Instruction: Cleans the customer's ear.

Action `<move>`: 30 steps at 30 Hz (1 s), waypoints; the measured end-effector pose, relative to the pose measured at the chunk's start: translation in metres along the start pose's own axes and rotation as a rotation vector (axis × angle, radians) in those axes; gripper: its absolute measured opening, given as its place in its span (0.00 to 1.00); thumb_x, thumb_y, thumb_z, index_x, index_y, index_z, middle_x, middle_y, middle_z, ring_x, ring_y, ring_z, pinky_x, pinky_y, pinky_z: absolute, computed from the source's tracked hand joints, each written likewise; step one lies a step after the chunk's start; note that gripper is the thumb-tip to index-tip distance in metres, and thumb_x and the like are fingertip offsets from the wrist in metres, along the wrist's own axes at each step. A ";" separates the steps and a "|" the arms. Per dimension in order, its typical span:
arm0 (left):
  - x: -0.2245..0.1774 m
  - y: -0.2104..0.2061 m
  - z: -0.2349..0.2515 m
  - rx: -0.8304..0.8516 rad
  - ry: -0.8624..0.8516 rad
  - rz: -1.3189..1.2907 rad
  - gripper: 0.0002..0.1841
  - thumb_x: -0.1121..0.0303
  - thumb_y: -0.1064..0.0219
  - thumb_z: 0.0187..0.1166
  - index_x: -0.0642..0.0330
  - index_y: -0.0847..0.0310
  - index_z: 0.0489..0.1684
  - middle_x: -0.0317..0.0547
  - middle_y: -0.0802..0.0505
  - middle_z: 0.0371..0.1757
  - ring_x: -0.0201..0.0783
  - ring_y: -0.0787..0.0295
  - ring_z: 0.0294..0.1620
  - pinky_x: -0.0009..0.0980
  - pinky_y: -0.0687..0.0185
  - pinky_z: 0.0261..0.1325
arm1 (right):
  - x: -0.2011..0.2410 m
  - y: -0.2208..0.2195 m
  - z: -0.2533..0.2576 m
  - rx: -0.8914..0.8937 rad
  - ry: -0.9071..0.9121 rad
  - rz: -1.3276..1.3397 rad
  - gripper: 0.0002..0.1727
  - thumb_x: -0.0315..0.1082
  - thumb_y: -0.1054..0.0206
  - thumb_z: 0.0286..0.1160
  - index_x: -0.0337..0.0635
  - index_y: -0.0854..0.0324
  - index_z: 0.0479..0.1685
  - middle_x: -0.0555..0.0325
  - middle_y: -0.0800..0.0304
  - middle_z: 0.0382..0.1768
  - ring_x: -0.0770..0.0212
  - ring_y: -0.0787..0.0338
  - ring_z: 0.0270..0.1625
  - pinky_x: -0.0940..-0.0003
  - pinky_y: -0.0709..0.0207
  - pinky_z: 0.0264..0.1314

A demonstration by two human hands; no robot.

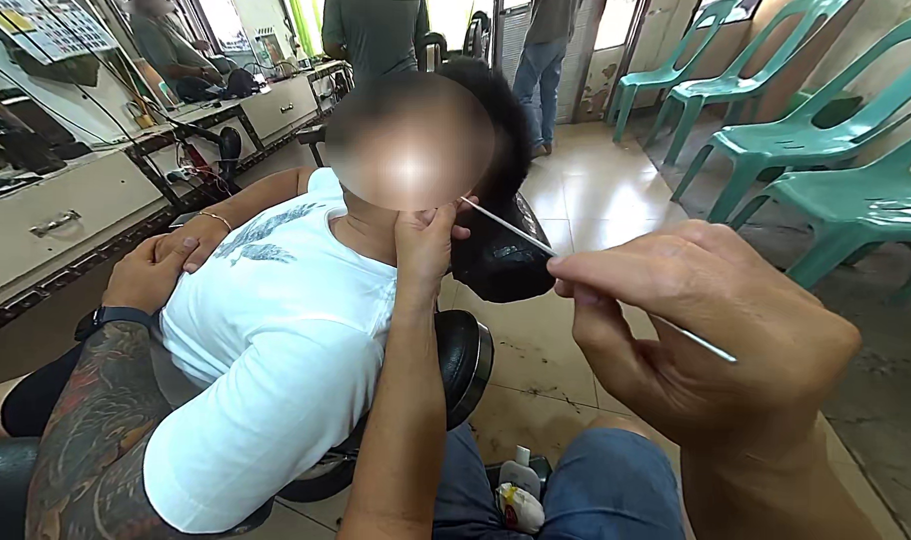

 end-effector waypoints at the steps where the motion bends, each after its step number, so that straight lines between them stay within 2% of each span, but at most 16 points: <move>1: 0.000 0.000 0.000 -0.003 0.007 0.005 0.23 0.78 0.37 0.85 0.67 0.34 0.79 0.55 0.06 0.53 0.39 0.05 0.42 0.27 0.10 0.38 | -0.001 0.000 0.000 0.005 0.000 -0.008 0.10 0.28 0.35 0.80 0.39 0.09 0.51 0.50 0.05 0.41 0.56 0.09 0.47 0.62 0.21 0.50; 3: 0.000 -0.001 0.000 -0.025 0.016 0.021 0.16 0.77 0.36 0.85 0.70 0.26 0.67 0.54 0.05 0.47 0.38 0.06 0.38 0.27 0.10 0.36 | -0.002 -0.001 0.000 0.015 -0.001 -0.017 0.11 0.29 0.36 0.80 0.38 0.09 0.52 0.48 0.05 0.41 0.55 0.09 0.47 0.60 0.21 0.49; 4: -0.001 -0.001 0.000 -0.032 0.013 0.027 0.14 0.76 0.35 0.84 0.71 0.23 0.65 0.54 0.05 0.46 0.38 0.06 0.36 0.27 0.11 0.35 | -0.002 0.000 0.000 0.016 0.000 -0.017 0.11 0.29 0.36 0.80 0.38 0.09 0.53 0.48 0.05 0.41 0.55 0.10 0.46 0.61 0.22 0.49; 5: -0.001 -0.001 0.000 -0.032 0.010 0.034 0.15 0.75 0.35 0.85 0.71 0.22 0.66 0.54 0.04 0.45 0.38 0.06 0.36 0.27 0.11 0.34 | -0.001 0.000 0.000 0.013 0.004 -0.018 0.11 0.28 0.35 0.80 0.38 0.09 0.52 0.49 0.05 0.42 0.55 0.10 0.46 0.61 0.22 0.49; 6: -0.003 -0.001 -0.002 -0.025 0.011 0.046 0.19 0.75 0.36 0.85 0.69 0.26 0.72 0.54 0.04 0.46 0.37 0.06 0.35 0.26 0.12 0.32 | -0.001 0.000 0.000 0.010 0.010 -0.019 0.11 0.28 0.35 0.79 0.38 0.10 0.52 0.49 0.05 0.42 0.55 0.10 0.46 0.61 0.22 0.49; 7: -0.006 -0.001 -0.007 -0.013 0.022 0.073 0.23 0.74 0.37 0.86 0.64 0.31 0.79 0.52 0.05 0.47 0.35 0.08 0.33 0.24 0.15 0.30 | -0.001 0.000 0.000 0.010 0.011 -0.022 0.11 0.29 0.35 0.79 0.38 0.10 0.52 0.49 0.05 0.42 0.55 0.10 0.47 0.61 0.22 0.49; 9: -0.014 -0.003 -0.019 -0.009 0.062 0.150 0.24 0.71 0.39 0.89 0.53 0.35 0.83 0.46 0.05 0.45 0.29 0.13 0.27 0.19 0.22 0.26 | -0.002 -0.001 0.000 0.018 -0.001 -0.023 0.11 0.29 0.36 0.80 0.38 0.10 0.52 0.49 0.05 0.41 0.54 0.10 0.46 0.60 0.23 0.48; 10: -0.014 -0.003 -0.018 -0.012 0.063 0.153 0.23 0.71 0.40 0.88 0.53 0.35 0.82 0.46 0.05 0.45 0.29 0.13 0.28 0.19 0.22 0.27 | -0.003 -0.001 0.001 0.017 -0.003 -0.021 0.11 0.28 0.36 0.80 0.37 0.10 0.51 0.48 0.06 0.40 0.54 0.11 0.45 0.61 0.24 0.47; 12: -0.005 -0.001 -0.004 -0.018 0.016 0.079 0.24 0.78 0.40 0.86 0.62 0.35 0.81 0.53 0.05 0.48 0.37 0.07 0.35 0.25 0.15 0.30 | -0.002 0.001 0.001 0.004 0.009 -0.023 0.10 0.29 0.35 0.79 0.38 0.10 0.50 0.49 0.06 0.40 0.55 0.10 0.46 0.62 0.24 0.47; 14: 0.000 0.001 0.003 -0.017 -0.003 0.042 0.25 0.80 0.41 0.85 0.65 0.37 0.82 0.57 0.05 0.50 0.41 0.04 0.42 0.27 0.11 0.34 | -0.003 0.000 0.002 0.008 0.011 -0.023 0.10 0.29 0.35 0.79 0.38 0.09 0.50 0.49 0.06 0.41 0.55 0.11 0.46 0.62 0.24 0.46; 16: 0.000 0.001 0.001 -0.020 0.002 0.065 0.26 0.80 0.41 0.85 0.65 0.38 0.82 0.57 0.05 0.49 0.40 0.05 0.39 0.27 0.12 0.33 | -0.005 0.000 0.003 0.029 0.001 -0.038 0.11 0.29 0.36 0.80 0.39 0.09 0.51 0.49 0.06 0.41 0.54 0.10 0.46 0.61 0.24 0.45; 18: -0.002 -0.001 -0.006 -0.015 0.013 0.100 0.20 0.76 0.40 0.86 0.62 0.35 0.76 0.52 0.05 0.45 0.34 0.09 0.33 0.23 0.17 0.32 | -0.006 0.004 0.004 0.042 -0.009 -0.042 0.11 0.29 0.36 0.81 0.38 0.10 0.53 0.49 0.05 0.43 0.54 0.10 0.48 0.60 0.23 0.48; 20: -0.002 0.000 0.000 -0.037 -0.006 0.059 0.16 0.74 0.34 0.84 0.66 0.29 0.65 0.52 0.06 0.43 0.36 0.07 0.33 0.26 0.12 0.32 | -0.006 0.005 0.006 0.028 -0.007 -0.036 0.11 0.29 0.36 0.81 0.37 0.10 0.53 0.48 0.05 0.45 0.54 0.10 0.49 0.60 0.21 0.50; 21: -0.001 0.001 0.002 -0.034 -0.014 0.050 0.18 0.75 0.34 0.84 0.66 0.30 0.69 0.53 0.06 0.45 0.37 0.07 0.34 0.27 0.12 0.32 | -0.006 0.005 0.006 0.023 -0.007 -0.038 0.12 0.30 0.35 0.81 0.37 0.10 0.54 0.48 0.05 0.45 0.54 0.10 0.49 0.60 0.21 0.51; 23: -0.001 0.001 0.002 -0.016 -0.014 0.040 0.27 0.77 0.38 0.85 0.64 0.35 0.84 0.56 0.07 0.54 0.40 0.05 0.40 0.28 0.11 0.33 | -0.007 0.005 0.008 0.019 -0.002 -0.047 0.12 0.31 0.36 0.82 0.38 0.10 0.56 0.47 0.05 0.46 0.53 0.09 0.51 0.59 0.20 0.52; 30: -0.002 0.001 0.001 -0.003 -0.017 0.033 0.26 0.77 0.40 0.86 0.59 0.36 0.84 0.56 0.07 0.53 0.39 0.06 0.39 0.28 0.11 0.33 | -0.015 0.000 0.002 0.036 -0.016 -0.007 0.14 0.36 0.38 0.85 0.42 0.12 0.59 0.48 0.06 0.48 0.50 0.09 0.53 0.53 0.20 0.56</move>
Point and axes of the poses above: each hand's wrist, its own z-axis towards the middle knuckle, its own y-axis out of the back of the hand, x = y × z, the point moved 4 cm from there along z, towards the middle knuckle
